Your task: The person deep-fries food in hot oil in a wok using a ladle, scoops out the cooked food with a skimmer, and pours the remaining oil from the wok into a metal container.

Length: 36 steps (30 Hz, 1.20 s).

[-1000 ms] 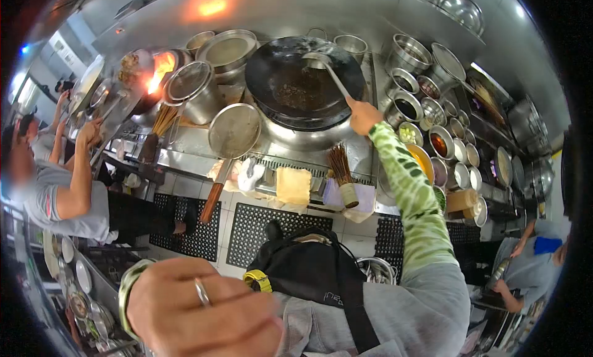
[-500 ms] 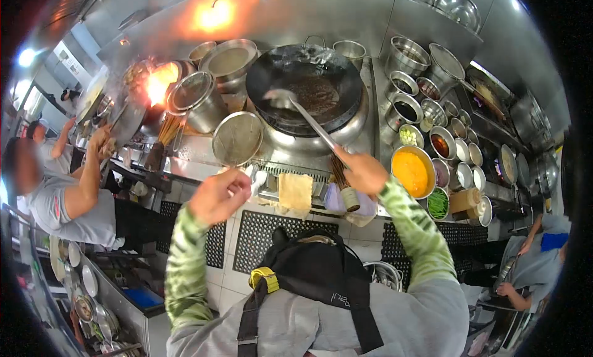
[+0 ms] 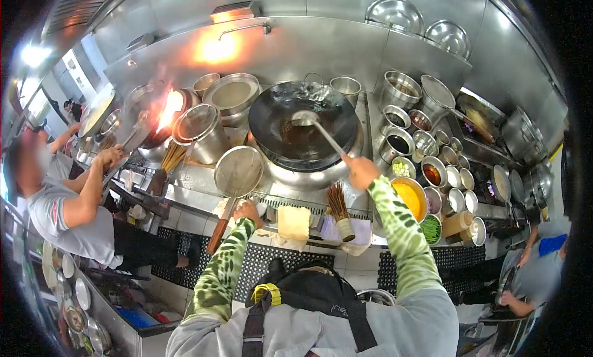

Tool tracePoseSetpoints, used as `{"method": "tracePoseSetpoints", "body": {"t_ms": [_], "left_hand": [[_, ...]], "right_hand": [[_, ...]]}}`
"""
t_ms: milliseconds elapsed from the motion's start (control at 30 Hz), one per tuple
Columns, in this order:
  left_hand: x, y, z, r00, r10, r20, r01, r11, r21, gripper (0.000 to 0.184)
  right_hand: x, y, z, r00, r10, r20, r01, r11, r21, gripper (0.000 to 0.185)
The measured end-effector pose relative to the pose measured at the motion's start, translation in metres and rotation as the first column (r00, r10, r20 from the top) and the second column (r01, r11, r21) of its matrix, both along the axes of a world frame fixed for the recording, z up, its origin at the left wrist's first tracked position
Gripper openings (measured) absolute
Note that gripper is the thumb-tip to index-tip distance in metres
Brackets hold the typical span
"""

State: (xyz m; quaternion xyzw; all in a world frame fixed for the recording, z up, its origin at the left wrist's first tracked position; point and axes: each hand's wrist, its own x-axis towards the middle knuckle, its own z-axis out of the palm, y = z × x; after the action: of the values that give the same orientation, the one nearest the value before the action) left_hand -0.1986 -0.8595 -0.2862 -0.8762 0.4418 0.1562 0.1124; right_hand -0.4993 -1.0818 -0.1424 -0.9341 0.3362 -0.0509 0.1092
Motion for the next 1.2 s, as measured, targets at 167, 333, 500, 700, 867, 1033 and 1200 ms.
{"method": "tracePoseSetpoints", "body": {"t_ms": [167,333,500,700,867,1033,1200], "left_hand": [[0.026,0.026,0.022,0.718,0.055,-0.694,-0.379,0.867,-0.324,0.050],[0.028,0.071,0.011,-0.367,-0.607,-0.704,-0.788,0.605,-0.111,0.062],[0.022,0.042,-0.002,-0.500,-0.461,-0.733,-0.709,0.704,0.041,0.061],[0.010,-0.060,0.034,-0.528,-0.324,-0.785,-0.710,0.676,0.198,0.050],[0.000,-0.136,0.064,-0.260,-0.132,-0.956,-0.779,0.614,0.128,0.048],[-0.003,-0.182,0.029,-0.382,-0.077,-0.921,-0.729,0.637,0.250,0.034],[-0.017,-0.197,0.013,-0.425,-0.033,-0.905,-0.744,0.582,0.328,0.012]], "right_hand": [[0.040,-0.043,-0.011,0.982,-0.150,0.111,0.149,0.989,0.018,0.059],[0.025,-0.043,-0.019,0.982,-0.177,0.059,0.179,0.984,-0.025,0.066],[-0.024,0.014,0.006,0.965,-0.077,0.250,0.072,0.997,0.029,0.060],[-0.060,0.099,0.022,0.924,-0.327,0.196,0.263,0.919,0.295,0.061],[-0.077,0.139,0.002,0.871,-0.347,0.348,0.267,0.928,0.258,0.061],[-0.085,0.151,-0.006,0.857,-0.329,0.398,0.276,0.943,0.185,0.060],[-0.038,0.110,0.025,0.858,-0.255,0.446,0.254,0.965,0.065,0.060]]}}
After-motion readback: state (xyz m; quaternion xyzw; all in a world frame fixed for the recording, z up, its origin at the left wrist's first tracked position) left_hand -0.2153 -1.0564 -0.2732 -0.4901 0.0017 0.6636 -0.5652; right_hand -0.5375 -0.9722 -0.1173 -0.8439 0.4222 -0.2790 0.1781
